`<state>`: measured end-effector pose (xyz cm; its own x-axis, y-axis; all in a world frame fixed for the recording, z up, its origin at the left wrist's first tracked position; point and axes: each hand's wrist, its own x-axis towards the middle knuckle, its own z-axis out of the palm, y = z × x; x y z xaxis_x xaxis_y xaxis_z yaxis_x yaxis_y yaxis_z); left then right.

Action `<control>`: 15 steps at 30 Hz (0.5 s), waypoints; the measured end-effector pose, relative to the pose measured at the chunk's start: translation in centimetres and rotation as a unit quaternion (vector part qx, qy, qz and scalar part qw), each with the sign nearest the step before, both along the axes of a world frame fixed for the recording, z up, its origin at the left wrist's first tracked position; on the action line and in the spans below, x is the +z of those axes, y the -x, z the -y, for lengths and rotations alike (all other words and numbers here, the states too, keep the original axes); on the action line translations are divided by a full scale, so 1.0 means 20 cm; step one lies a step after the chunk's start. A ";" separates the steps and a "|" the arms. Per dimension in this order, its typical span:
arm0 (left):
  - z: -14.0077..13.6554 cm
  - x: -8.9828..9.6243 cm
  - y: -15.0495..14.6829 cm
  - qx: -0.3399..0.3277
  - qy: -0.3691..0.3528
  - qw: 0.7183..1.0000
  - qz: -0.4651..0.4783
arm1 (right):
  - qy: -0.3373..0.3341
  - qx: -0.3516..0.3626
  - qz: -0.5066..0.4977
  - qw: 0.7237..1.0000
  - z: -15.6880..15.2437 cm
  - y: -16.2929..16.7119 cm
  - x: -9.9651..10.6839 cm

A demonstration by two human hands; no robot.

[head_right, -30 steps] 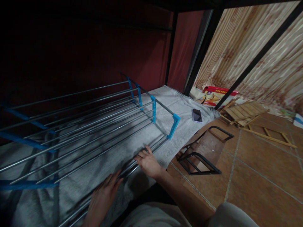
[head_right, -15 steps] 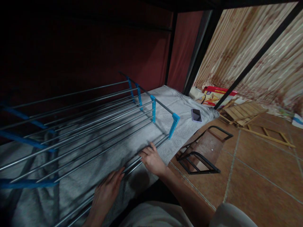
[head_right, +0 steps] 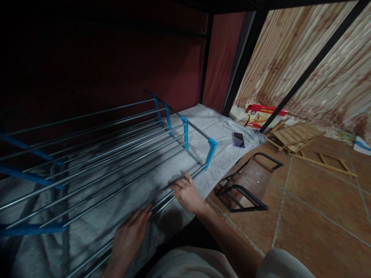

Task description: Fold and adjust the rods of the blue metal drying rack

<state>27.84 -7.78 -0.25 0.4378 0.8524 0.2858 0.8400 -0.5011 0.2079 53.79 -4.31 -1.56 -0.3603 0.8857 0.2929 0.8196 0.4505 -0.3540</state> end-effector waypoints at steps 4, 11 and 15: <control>-0.01 0.01 -0.02 -0.005 -0.004 1.000 -0.006 | -0.004 0.005 -0.006 1.000 -0.01 -0.01 0.00; 0.00 0.02 -0.02 -0.005 -0.012 0.999 -0.034 | -0.069 -0.037 -0.103 0.992 0.06 -0.09 -0.01; 0.00 0.03 -0.03 -0.012 -0.030 0.998 -0.049 | -0.126 -0.243 -0.265 0.924 0.05 -0.30 -0.08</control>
<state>28.36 -7.74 0.27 0.4854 0.8243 0.2914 0.8427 -0.5299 0.0950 59.75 -5.34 -3.15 0.3165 0.7842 0.5337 0.6887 0.1970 -0.6978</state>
